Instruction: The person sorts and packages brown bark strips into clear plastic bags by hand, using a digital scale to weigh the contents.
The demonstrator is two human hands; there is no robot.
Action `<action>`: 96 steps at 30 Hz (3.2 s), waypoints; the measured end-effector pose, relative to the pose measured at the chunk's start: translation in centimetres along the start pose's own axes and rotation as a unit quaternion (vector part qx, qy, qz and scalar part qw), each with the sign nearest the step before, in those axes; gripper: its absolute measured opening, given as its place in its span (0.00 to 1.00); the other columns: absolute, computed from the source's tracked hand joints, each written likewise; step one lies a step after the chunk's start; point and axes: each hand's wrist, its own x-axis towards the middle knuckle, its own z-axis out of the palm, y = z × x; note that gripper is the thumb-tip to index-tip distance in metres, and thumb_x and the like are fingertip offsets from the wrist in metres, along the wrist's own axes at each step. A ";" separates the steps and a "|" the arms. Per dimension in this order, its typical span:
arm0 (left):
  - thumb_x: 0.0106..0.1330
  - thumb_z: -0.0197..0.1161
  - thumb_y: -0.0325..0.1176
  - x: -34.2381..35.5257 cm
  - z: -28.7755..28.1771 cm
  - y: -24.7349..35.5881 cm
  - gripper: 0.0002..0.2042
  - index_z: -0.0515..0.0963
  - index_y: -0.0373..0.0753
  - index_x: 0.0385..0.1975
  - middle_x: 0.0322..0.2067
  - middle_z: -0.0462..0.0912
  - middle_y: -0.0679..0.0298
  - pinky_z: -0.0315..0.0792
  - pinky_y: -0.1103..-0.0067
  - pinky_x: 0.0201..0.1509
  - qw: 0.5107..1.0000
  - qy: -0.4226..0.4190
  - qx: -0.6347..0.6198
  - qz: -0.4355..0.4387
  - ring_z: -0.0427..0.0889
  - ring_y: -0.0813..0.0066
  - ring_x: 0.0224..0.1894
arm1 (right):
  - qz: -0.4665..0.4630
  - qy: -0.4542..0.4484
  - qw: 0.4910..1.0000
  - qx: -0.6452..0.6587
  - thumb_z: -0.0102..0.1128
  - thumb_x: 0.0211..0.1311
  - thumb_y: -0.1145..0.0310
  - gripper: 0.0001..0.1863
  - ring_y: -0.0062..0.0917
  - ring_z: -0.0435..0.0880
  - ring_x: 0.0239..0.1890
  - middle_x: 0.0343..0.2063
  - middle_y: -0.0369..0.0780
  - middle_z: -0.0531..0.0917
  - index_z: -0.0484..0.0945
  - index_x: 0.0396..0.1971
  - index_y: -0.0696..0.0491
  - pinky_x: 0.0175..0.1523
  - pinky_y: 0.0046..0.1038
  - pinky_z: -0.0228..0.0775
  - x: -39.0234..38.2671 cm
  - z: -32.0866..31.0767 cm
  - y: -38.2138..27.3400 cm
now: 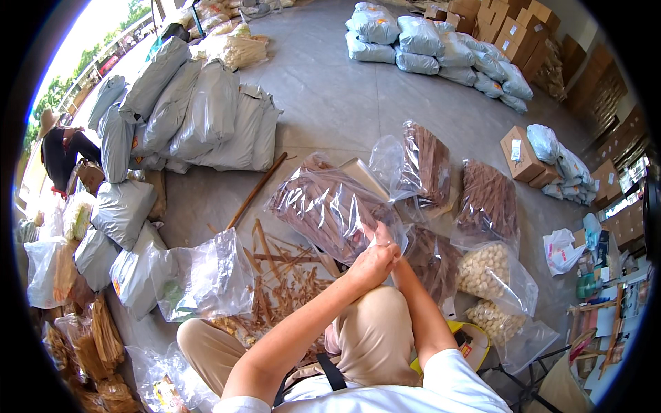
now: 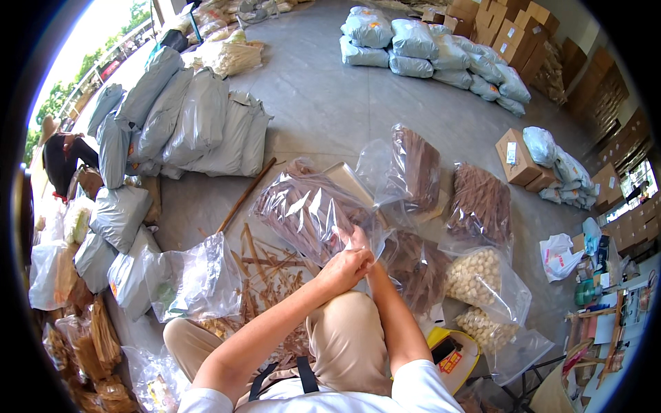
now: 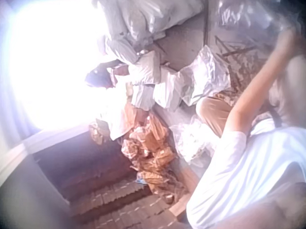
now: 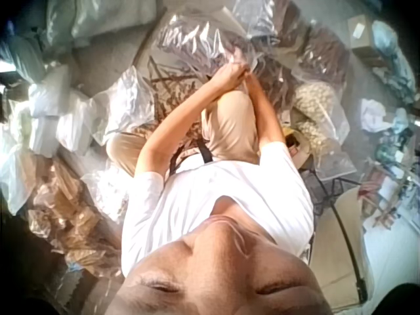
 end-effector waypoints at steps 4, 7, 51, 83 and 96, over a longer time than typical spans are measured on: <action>0.51 0.58 0.25 -0.6 -0.2 -0.3 0.09 0.73 0.35 0.34 0.26 0.79 0.54 0.71 0.68 0.34 1.000 0.005 0.013 -0.027 0.78 0.55 0.30 | -0.068 0.014 0.997 0.035 0.58 0.58 0.61 0.20 0.13 0.73 0.28 0.27 0.31 0.76 0.71 0.47 0.55 0.31 0.15 0.65 -3.9 0.0 1.5; 0.51 0.59 0.24 -0.6 -0.1 -0.5 0.10 0.73 0.35 0.34 0.26 0.79 0.54 0.71 0.69 0.34 0.999 0.014 0.014 -0.026 0.79 0.56 0.30 | -0.103 0.046 0.991 0.069 0.57 0.58 0.62 0.22 0.13 0.74 0.31 0.29 0.32 0.77 0.70 0.50 0.56 0.34 0.15 0.65 -6.4 0.0 1.8; 0.52 0.61 0.25 -40.8 -22.7 3.1 0.19 0.73 0.35 0.46 0.36 0.80 0.56 0.72 0.73 0.40 0.860 0.207 0.242 -0.399 0.79 0.63 0.33 | 0.066 0.206 0.965 -0.146 0.49 0.62 0.69 0.16 0.19 0.79 0.32 0.39 0.38 0.80 0.72 0.48 0.59 0.38 0.22 0.71 -17.2 -7.0 15.1; 0.64 0.53 0.44 -45.4 -26.1 -5.6 0.20 0.79 0.29 0.25 0.21 0.81 0.61 0.71 0.82 0.30 0.838 0.074 -0.190 -0.506 0.76 0.80 0.22 | -0.022 0.232 0.861 -0.452 0.46 0.44 0.83 0.07 0.34 0.77 0.22 0.21 0.45 0.77 0.75 0.18 0.59 0.28 0.30 0.66 -39.8 -1.2 14.0; 0.66 0.51 0.45 -43.8 -26.1 -6.5 0.23 0.79 0.29 0.22 0.18 0.80 0.61 0.71 0.82 0.27 0.833 0.077 -0.133 -0.531 0.76 0.78 0.19 | -0.153 0.384 0.791 -0.452 0.45 0.51 0.79 0.21 0.49 0.69 0.51 0.47 0.58 0.70 0.69 0.49 0.61 0.55 0.39 0.62 -32.5 -6.3 21.0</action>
